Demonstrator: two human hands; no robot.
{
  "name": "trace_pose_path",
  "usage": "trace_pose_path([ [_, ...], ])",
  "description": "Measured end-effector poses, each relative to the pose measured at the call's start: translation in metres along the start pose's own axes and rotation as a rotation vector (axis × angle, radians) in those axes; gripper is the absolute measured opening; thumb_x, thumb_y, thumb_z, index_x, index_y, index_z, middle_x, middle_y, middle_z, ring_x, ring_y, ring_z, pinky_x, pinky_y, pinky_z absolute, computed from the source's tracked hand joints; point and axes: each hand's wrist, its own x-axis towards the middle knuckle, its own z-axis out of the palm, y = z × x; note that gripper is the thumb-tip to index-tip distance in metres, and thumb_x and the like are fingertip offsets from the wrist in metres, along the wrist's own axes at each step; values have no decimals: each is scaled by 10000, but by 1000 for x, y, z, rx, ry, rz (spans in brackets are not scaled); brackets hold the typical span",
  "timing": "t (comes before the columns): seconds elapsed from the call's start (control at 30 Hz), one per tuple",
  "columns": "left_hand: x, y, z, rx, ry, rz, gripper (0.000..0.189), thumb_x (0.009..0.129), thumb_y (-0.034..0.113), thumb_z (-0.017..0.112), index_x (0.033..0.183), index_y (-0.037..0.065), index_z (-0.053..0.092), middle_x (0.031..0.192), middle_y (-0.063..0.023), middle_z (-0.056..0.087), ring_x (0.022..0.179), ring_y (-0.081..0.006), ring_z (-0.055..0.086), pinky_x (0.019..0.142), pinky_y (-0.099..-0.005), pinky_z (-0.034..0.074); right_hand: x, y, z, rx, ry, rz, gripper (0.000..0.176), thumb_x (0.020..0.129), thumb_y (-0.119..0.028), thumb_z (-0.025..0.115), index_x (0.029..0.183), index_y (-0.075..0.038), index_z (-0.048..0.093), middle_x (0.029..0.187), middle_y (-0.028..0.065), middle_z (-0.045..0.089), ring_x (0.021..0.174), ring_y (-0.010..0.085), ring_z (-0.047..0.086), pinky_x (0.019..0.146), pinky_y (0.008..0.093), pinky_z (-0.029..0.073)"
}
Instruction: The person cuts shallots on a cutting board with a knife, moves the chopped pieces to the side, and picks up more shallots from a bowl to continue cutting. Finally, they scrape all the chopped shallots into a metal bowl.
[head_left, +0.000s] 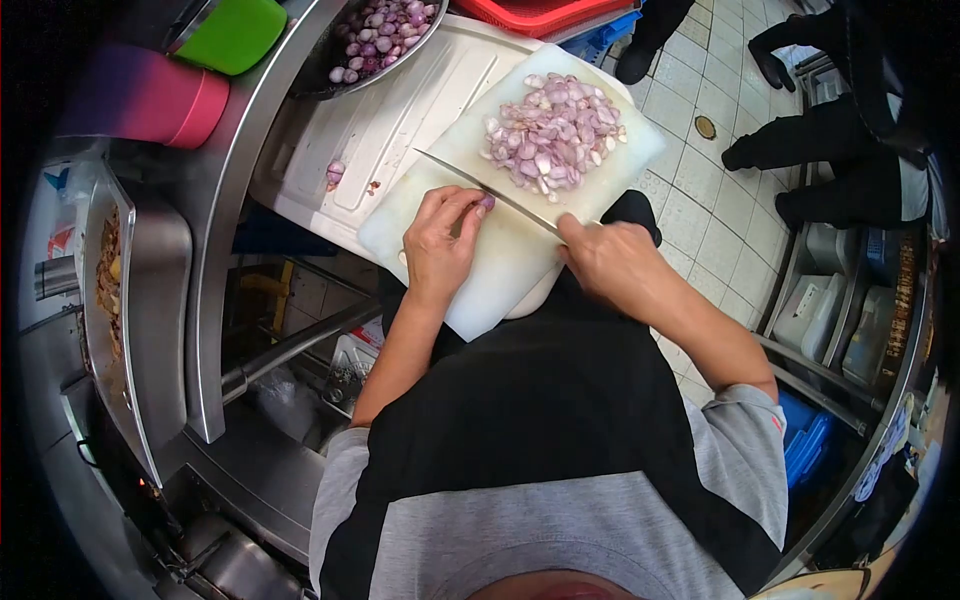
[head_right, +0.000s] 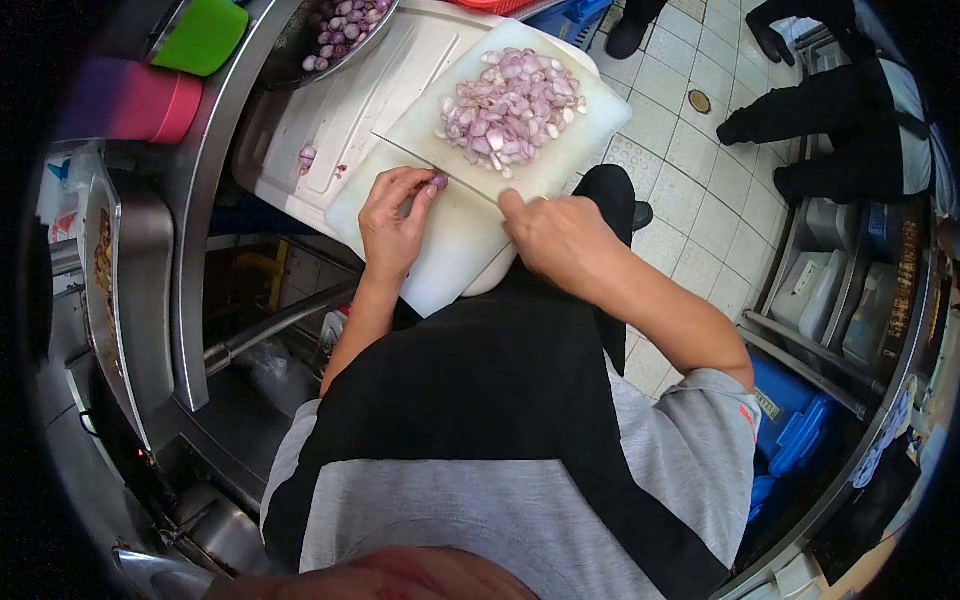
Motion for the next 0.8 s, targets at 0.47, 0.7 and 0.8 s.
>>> trace_pose_path([
  [0.47, 1, 1, 0, -1, -4, 2, 160, 817, 53, 711, 977, 61, 712, 950, -109, 656, 824, -251, 666, 710, -337, 537, 17, 2, 4, 43, -9, 9, 192, 918, -162, 555, 914, 6, 463, 604, 176, 611, 599, 383, 643, 517, 476, 500],
  [0.7, 0, -3, 1, 13, -10, 9, 162, 813, 47, 715, 974, 56, 710, 952, -110, 654, 820, -255, 665, 718, -340, 537, 0, 0, 2, 51, -34, 17, 193, 917, -161, 557, 919, 2, 454, 598, 174, 608, 587, 374, 639, 511, 470, 497],
  [0.8, 1, -1, 1, 8, -11, 15, 161, 812, 45, 716, 972, 56, 710, 954, -112, 654, 823, -257, 666, 723, -340, 537, 28, 8, 30, 88, 22, 8, 201, 919, -167, 557, 937, 3, 452, 591, 168, 603, 580, 372, 634, 508, 471, 493],
])
